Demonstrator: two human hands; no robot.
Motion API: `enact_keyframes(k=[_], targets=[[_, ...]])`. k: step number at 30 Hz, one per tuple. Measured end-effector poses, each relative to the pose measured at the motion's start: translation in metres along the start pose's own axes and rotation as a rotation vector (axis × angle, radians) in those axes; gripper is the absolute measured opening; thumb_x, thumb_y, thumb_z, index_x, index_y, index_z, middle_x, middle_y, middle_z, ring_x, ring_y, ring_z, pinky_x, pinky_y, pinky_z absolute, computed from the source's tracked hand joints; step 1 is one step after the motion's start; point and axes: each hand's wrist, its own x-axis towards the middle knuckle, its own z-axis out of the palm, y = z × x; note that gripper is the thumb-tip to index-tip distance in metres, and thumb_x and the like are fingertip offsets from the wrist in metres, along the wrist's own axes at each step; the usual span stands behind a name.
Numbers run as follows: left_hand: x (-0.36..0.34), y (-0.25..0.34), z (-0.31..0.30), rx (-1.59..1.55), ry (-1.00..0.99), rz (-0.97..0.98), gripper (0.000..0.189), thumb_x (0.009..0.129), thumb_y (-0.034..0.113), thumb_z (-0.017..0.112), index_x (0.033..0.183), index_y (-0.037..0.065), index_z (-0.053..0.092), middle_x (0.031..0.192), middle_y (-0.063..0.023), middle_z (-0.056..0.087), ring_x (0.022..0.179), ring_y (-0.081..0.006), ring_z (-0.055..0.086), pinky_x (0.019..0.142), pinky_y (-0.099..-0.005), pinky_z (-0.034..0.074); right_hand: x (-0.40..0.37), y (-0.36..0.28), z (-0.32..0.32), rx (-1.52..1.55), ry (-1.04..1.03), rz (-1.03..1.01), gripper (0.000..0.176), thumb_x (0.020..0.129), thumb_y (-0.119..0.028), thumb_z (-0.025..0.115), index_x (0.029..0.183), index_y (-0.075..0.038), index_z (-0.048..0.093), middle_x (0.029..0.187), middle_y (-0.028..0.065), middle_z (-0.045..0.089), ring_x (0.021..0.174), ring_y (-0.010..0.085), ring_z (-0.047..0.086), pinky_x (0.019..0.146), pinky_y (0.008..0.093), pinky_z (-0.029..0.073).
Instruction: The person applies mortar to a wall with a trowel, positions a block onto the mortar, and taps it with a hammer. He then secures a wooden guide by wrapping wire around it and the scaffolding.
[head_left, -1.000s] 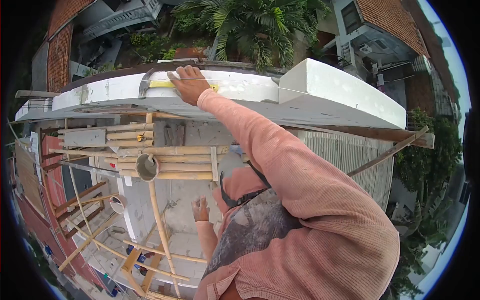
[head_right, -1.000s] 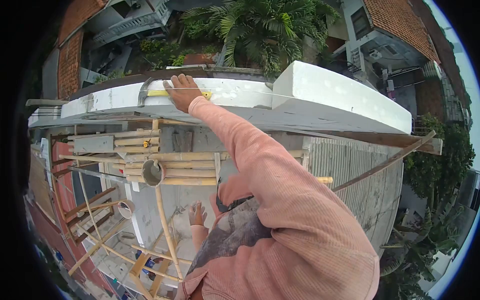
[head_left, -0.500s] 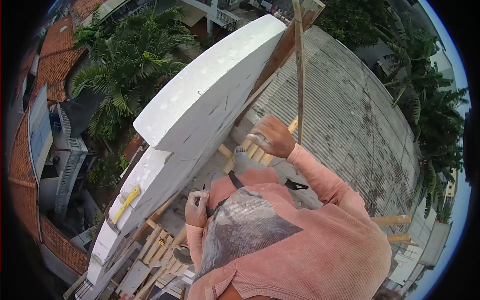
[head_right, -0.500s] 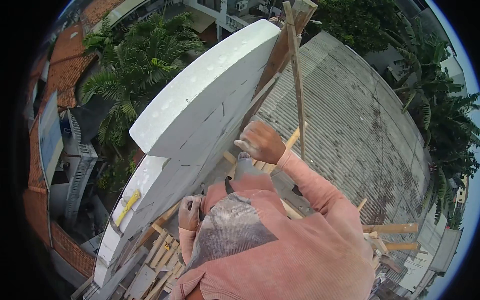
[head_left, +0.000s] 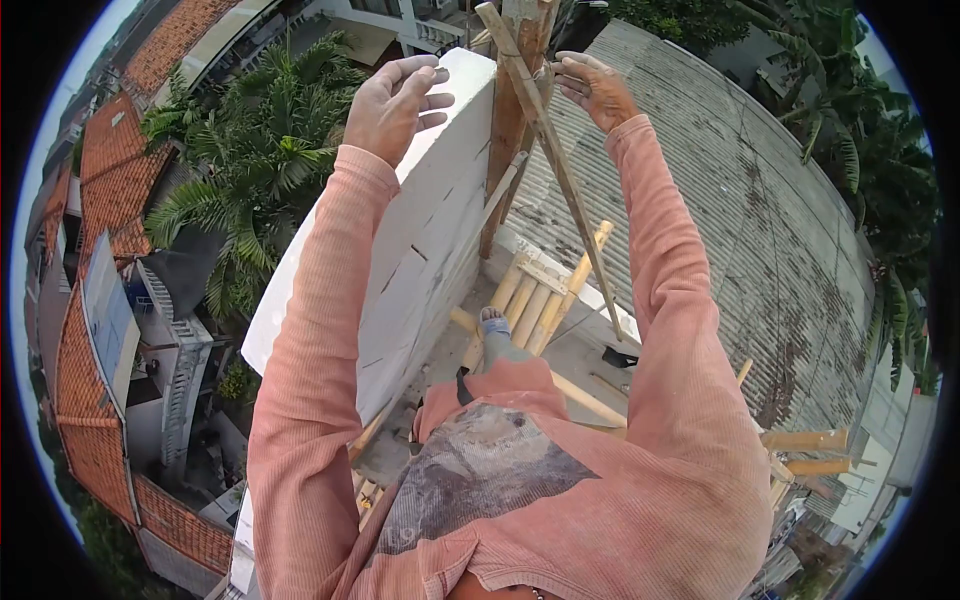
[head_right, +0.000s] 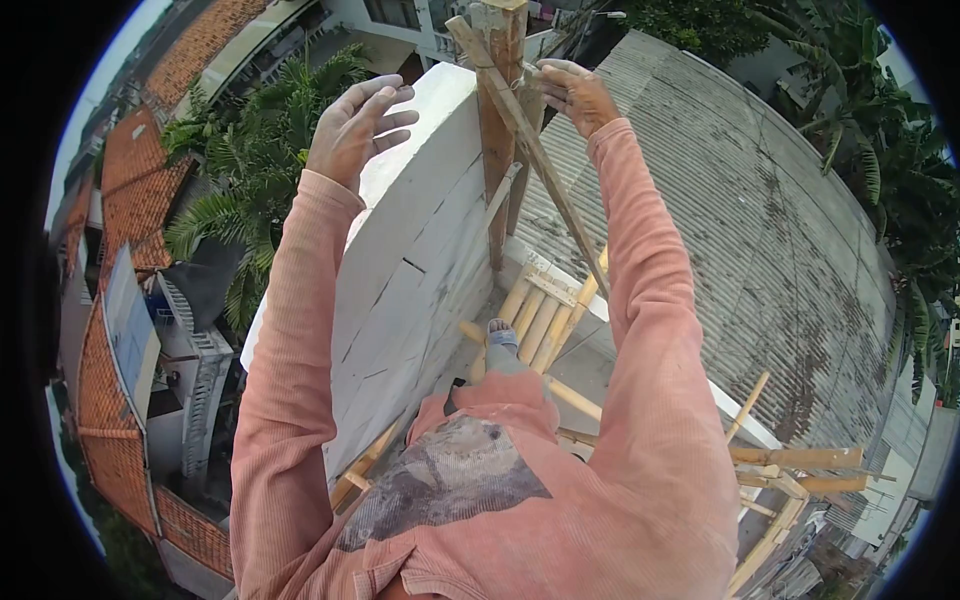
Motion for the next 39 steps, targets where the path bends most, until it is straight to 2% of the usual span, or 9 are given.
enact_keyframes(k=[9,16,23,27,29,30,33,34,39], targets=[[0.094,-0.043,0.059,-0.174,0.052,-0.333,0.035,0.097,0.017,0.066,0.128,0.002,0.059,0.109,-0.0116,0.070,0.086,-0.0200,0.072,0.075,-0.0304,0.063,-0.007,0.011,0.010,0.188,-0.038,0.029,0.035,0.099,-0.022,0.063,0.126,0.000,0.060,0.113,0.0117,0.070,0.101,0.0200,0.069,0.092,0.0343,0.057],[0.113,-0.061,0.070,-0.066,0.116,-0.233,0.028,0.097,0.023,0.068,0.112,-0.002,0.067,0.091,-0.0087,0.072,0.074,-0.0142,0.070,0.063,-0.0264,0.061,-0.028,0.014,0.019,0.260,-0.017,-0.001,0.039,0.100,-0.022,0.061,0.131,0.001,0.055,0.116,0.0138,0.068,0.102,0.0208,0.068,0.093,0.0332,0.056],[0.022,-0.068,0.093,0.192,0.187,-0.227,0.027,0.094,0.024,0.067,0.095,-0.003,0.070,0.080,-0.0093,0.073,0.061,-0.0108,0.067,0.061,-0.0261,0.058,-0.029,0.019,0.027,0.208,-0.005,0.122,0.041,0.095,-0.021,0.066,0.130,-0.002,0.055,0.117,0.0120,0.067,0.107,0.0215,0.065,0.098,0.0370,0.052],[-0.003,-0.103,0.142,0.424,0.201,0.051,0.026,0.090,0.027,0.067,0.089,0.001,0.071,0.080,-0.0140,0.073,0.067,-0.0221,0.072,0.066,-0.0353,0.056,-0.019,0.015,0.025,0.104,-0.022,0.170,0.040,0.091,-0.019,0.070,0.128,-0.005,0.059,0.113,0.0075,0.068,0.103,0.0195,0.064,0.095,0.0364,0.051],[-0.002,-0.096,0.163,0.444,0.204,0.072,0.024,0.089,0.028,0.067,0.091,0.004,0.072,0.083,-0.0154,0.073,0.073,-0.0278,0.072,0.071,-0.0382,0.056,-0.010,0.011,0.024,0.114,-0.010,0.241,0.038,0.092,-0.016,0.070,0.127,-0.006,0.059,0.115,0.0064,0.067,0.109,0.0197,0.063,0.097,0.0369,0.050],[-0.001,-0.094,0.171,0.453,0.203,0.079,0.024,0.089,0.028,0.067,0.092,0.005,0.073,0.084,-0.0160,0.073,0.076,-0.0307,0.072,0.074,-0.0397,0.055,-0.009,0.007,0.027,0.114,0.049,0.221,0.036,0.091,-0.012,0.070,0.125,-0.006,0.060,0.105,0.0042,0.068,0.087,0.0133,0.064,0.076,0.0297,0.054],[0.007,-0.088,0.180,0.352,0.214,-0.077,0.023,0.089,0.029,0.067,0.092,0.007,0.074,0.083,-0.0160,0.073,0.082,-0.0337,0.072,0.079,-0.0420,0.054,0.030,0.014,-0.006,0.040,-0.071,0.162,0.034,0.092,-0.009,0.070,0.124,-0.006,0.060,0.097,0.0015,0.067,0.063,0.0058,0.054,0.051,0.0226,0.046],[0.010,-0.093,0.175,0.309,0.112,-0.126,0.030,0.091,0.032,0.066,0.105,0.006,0.073,0.092,-0.0175,0.074,0.087,-0.0336,0.072,0.082,-0.0414,0.054,0.026,0.004,0.010,0.003,0.039,0.138,0.029,0.092,-0.006,0.070,0.120,-0.005,0.062,0.083,-0.0015,0.063,0.051,0.0015,0.041,0.039,0.0203,0.031],[-0.027,-0.113,0.139,0.244,-0.031,-0.104,0.049,0.095,0.036,0.063,0.131,0.003,0.059,0.117,-0.0198,0.069,0.107,-0.0333,0.068,0.096,-0.0391,0.051,0.066,0.013,0.008,-0.707,0.162,-0.158,0.024,0.090,-0.019,0.070,0.109,-0.004,0.071,0.079,0.0041,0.064,0.065,0.0129,0.055,0.057,0.0299,0.042]])
